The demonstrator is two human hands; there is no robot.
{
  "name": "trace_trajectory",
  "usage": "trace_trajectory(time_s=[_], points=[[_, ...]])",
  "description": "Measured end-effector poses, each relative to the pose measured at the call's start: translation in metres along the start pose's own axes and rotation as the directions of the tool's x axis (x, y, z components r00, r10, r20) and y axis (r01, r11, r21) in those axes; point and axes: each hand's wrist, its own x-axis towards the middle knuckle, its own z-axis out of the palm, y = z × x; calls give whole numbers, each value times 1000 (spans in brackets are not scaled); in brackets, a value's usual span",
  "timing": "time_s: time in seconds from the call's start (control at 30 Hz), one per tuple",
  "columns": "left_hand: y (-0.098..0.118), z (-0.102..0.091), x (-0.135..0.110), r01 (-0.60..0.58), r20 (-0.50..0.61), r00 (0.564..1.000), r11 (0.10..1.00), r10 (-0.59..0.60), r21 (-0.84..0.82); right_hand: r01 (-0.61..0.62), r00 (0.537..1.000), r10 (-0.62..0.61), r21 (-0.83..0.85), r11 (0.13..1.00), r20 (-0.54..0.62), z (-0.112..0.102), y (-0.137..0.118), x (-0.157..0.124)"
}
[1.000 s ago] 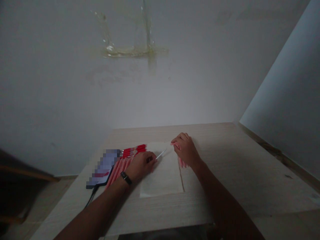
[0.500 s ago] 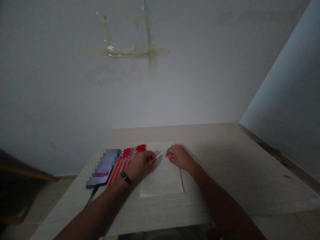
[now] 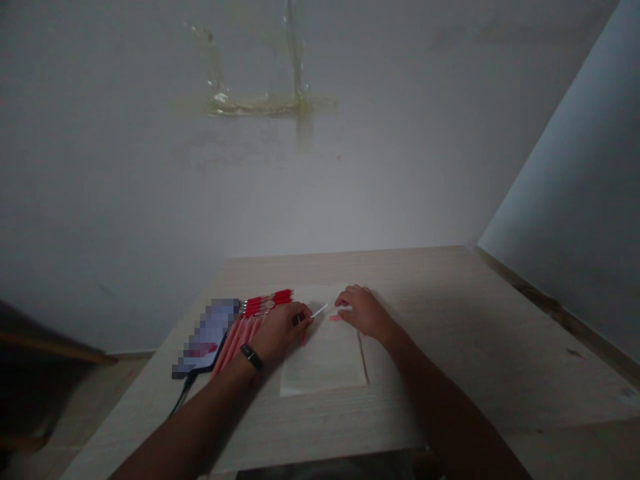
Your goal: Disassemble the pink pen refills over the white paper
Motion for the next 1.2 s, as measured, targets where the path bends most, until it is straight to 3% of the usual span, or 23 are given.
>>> trace_trajectory(time_s=[0.17, 0.23, 0.43, 0.6, 1.03, 1.2], points=[[-2, 2, 0, 0, 2, 1000, 1000, 0, 4, -17, 969, 25, 32, 999, -245, -22, 7, 5], [-4, 3, 0, 1, 1, 1000, 1000, -1, 5, 0, 959, 16, 56, 998, -285, -27, 3, 6], [-6, 5, 0, -16, 0, 1000, 1000, 16, 8, 114, 984, -100, 95, 989, -144, -26, -18, 3], [-3, 2, -1, -18, 11, 1000, 1000, 18, 11, 175, 982, -167, 82, 981, -90, -22, -20, 3], [8, -2, -2, -20, 69, 997, 1000, 18, 22, 111, 991, -114, 35, 993, 72, -12, -25, 1], [7, -1, -2, -12, 55, 998, 999, 10, 43, 100, 991, -102, 30, 995, 83, -10, -27, 0]])
